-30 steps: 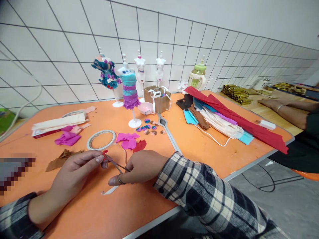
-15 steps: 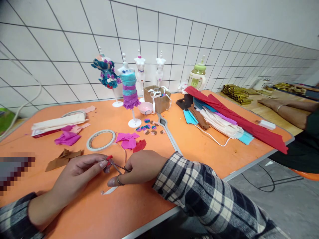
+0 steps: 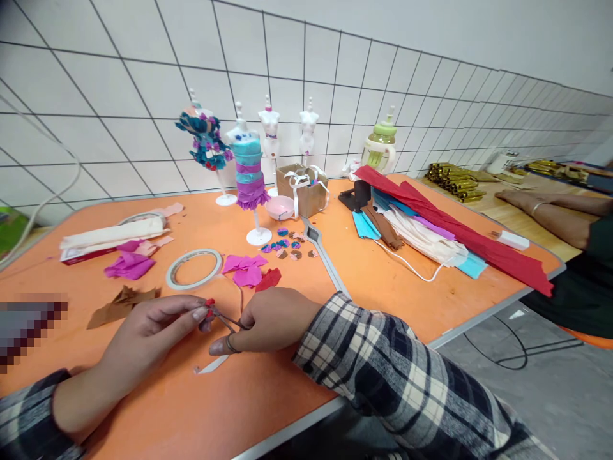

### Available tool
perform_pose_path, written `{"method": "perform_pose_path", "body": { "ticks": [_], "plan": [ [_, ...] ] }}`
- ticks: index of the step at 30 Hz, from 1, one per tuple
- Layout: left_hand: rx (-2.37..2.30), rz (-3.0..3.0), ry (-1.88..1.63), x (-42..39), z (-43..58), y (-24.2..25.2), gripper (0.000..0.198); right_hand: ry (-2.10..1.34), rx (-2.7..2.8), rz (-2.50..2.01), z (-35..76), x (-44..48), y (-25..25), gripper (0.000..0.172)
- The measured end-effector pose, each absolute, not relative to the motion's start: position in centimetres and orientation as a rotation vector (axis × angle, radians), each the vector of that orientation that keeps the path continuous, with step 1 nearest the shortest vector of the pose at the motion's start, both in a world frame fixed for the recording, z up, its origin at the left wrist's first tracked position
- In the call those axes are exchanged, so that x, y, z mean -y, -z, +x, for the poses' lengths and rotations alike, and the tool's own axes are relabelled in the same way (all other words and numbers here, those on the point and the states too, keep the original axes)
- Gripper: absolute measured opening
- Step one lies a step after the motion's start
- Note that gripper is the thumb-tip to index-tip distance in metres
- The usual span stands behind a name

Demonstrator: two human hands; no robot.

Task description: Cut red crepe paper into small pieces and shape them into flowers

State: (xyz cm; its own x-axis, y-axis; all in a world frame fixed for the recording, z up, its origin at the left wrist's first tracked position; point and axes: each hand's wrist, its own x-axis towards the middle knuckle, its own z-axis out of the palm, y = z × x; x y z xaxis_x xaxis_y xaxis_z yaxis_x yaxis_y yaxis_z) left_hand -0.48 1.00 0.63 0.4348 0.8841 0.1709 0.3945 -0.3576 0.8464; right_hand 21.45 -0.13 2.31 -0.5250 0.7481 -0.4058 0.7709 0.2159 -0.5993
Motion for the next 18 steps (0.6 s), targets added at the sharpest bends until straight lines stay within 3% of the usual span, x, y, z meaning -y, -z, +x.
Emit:
{"method": "perform_pose_path", "body": {
  "ticks": [18],
  "plan": [
    [-1.072,1.944,-0.808,-1.00,-0.64,-0.52,0.029,1.323,-2.380,1.495,21.68,0.18,-2.69,0.060]
  ]
}}
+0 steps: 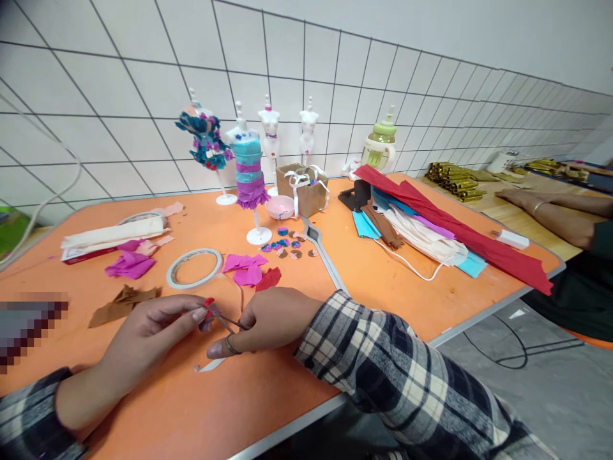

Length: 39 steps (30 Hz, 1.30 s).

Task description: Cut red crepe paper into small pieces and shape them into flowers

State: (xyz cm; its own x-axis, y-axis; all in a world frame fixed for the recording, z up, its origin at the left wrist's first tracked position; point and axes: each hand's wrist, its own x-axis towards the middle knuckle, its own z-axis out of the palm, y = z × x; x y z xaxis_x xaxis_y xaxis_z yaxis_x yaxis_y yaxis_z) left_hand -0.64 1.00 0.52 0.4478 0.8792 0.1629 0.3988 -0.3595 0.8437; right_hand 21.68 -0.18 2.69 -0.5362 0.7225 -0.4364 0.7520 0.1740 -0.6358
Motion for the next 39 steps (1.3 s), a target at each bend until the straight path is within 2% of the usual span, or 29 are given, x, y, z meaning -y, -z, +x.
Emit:
{"method": "perform_pose_path", "body": {
  "ticks": [7,23,29,31,35,39],
  "plan": [
    [-1.058,1.969,-0.803,-1.0,-0.6,-0.6,0.028,1.352,-2.387,1.445,21.7,-0.1,-2.6,0.056],
    [-1.001,1.973,-0.837,-1.2,-1.0,0.1,0.029,1.269,-2.404,1.527,21.5,0.3,-2.5,0.061],
    [-1.080,1.877,-0.857,-1.7,-1.2,0.5,0.029,1.444,-2.531,1.644,22.5,-0.5,-2.0,0.040],
    [-1.148,1.818,-0.921,-2.0,-1.4,0.8,0.031,1.337,-2.647,1.852,23.8,-0.9,-1.8,0.036],
    [-1.235,1.701,-0.993,-2.6,-1.7,1.6,0.032,0.725,-2.570,2.279,27.9,-0.3,-1.6,0.030],
    [-1.230,1.640,-0.984,-3.1,-1.7,2.0,0.032,0.886,-2.236,2.370,32.3,1.6,-1.2,0.024]
  ]
}}
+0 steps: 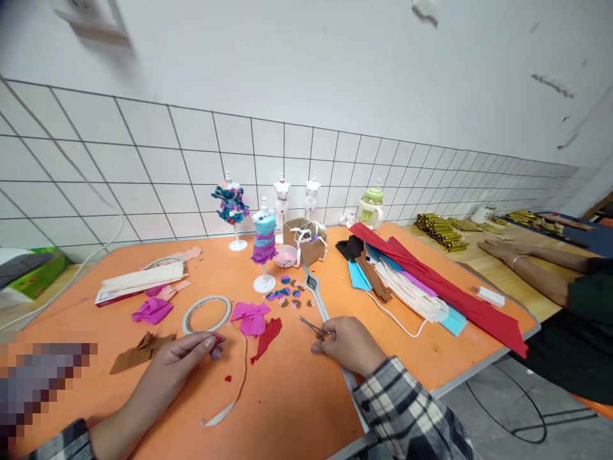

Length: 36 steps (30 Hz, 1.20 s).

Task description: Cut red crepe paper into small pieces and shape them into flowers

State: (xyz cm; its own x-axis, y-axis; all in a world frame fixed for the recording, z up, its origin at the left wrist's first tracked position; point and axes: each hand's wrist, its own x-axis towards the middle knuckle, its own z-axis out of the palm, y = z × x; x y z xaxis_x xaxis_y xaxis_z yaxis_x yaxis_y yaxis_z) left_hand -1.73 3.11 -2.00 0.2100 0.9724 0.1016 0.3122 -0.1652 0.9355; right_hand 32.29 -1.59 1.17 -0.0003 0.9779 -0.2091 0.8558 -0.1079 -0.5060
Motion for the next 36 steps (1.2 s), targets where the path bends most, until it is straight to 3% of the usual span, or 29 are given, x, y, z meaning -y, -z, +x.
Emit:
{"method": "perform_pose_path", "body": {
  "ticks": [4,7,13,17,22,29,33,36],
  "plan": [
    [-1.191,1.646,-0.960,-3.0,-1.6,1.8,0.033,-0.721,2.001,-2.202,34.4,3.2,-1.6,0.025],
    [-1.120,1.680,-0.904,-1.8,-1.2,1.2,0.031,-0.594,2.114,-2.086,33.1,3.7,-2.2,0.034],
    [-0.770,1.603,-0.777,1.8,1.2,0.9,0.043,-0.443,2.355,-1.856,24.1,2.5,-3.0,0.037],
    [-0.934,1.366,-0.909,2.6,2.0,2.0,0.048,-0.332,2.539,-1.776,18.5,0.7,-3.4,0.033],
    [-1.125,1.146,-1.040,0.9,0.7,2.8,0.048,-0.532,2.360,-1.665,15.4,-0.7,-1.4,0.027],
    [-1.248,1.401,-1.168,-0.7,0.1,2.6,0.042,-0.963,1.975,-1.473,15.0,-1.6,2.5,0.021],
    [-1.271,1.459,-1.219,-0.2,0.4,2.7,0.043,-0.958,2.009,-1.416,15.4,-1.6,2.4,0.021],
    [-1.279,1.507,-1.211,0.3,0.5,2.6,0.041,-0.669,2.082,-1.465,15.6,-1.2,1.5,0.018]
  ]
}}
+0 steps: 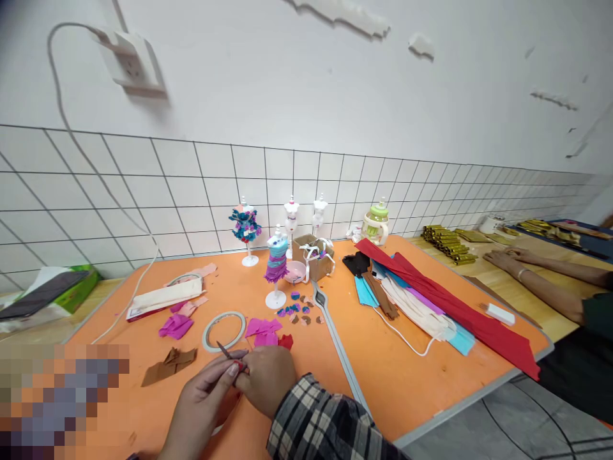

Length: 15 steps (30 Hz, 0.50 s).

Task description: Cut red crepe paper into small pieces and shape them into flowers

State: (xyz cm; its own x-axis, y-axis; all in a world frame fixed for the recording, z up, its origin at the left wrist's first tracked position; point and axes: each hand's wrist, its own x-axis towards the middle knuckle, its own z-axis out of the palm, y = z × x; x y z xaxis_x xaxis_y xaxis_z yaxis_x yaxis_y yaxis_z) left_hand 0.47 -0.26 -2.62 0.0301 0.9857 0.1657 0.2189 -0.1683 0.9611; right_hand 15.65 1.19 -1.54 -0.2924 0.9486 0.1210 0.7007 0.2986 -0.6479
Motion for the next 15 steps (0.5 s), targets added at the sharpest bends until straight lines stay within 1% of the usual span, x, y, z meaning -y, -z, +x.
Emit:
{"method": "perform_pose_path", "body": {
  "ticks": [2,3,5,10,13,15],
  "plan": [
    [-1.282,1.521,-1.198,0.45,0.53,2.49,0.040,-0.484,2.120,-1.472,15.73,-0.95,1.07,0.020],
    [-1.286,1.523,-1.193,0.50,0.57,2.40,0.039,-0.465,2.119,-1.464,15.77,-0.88,0.92,0.021],
    [-1.295,1.531,-1.191,0.45,0.66,2.19,0.038,-0.577,2.065,-1.433,15.91,-0.91,0.79,0.022],
    [-1.281,1.594,-1.158,-0.06,0.74,1.81,0.033,-0.988,1.942,-1.322,16.50,-1.42,1.03,0.021],
    [-1.274,1.579,-1.157,-0.21,0.63,1.74,0.033,-1.147,1.911,-1.272,16.64,-1.54,1.36,0.026],
    [-1.239,1.555,-1.149,-0.27,0.47,1.73,0.035,-1.235,1.897,-1.247,16.60,-1.51,1.57,0.025]
  ]
}}
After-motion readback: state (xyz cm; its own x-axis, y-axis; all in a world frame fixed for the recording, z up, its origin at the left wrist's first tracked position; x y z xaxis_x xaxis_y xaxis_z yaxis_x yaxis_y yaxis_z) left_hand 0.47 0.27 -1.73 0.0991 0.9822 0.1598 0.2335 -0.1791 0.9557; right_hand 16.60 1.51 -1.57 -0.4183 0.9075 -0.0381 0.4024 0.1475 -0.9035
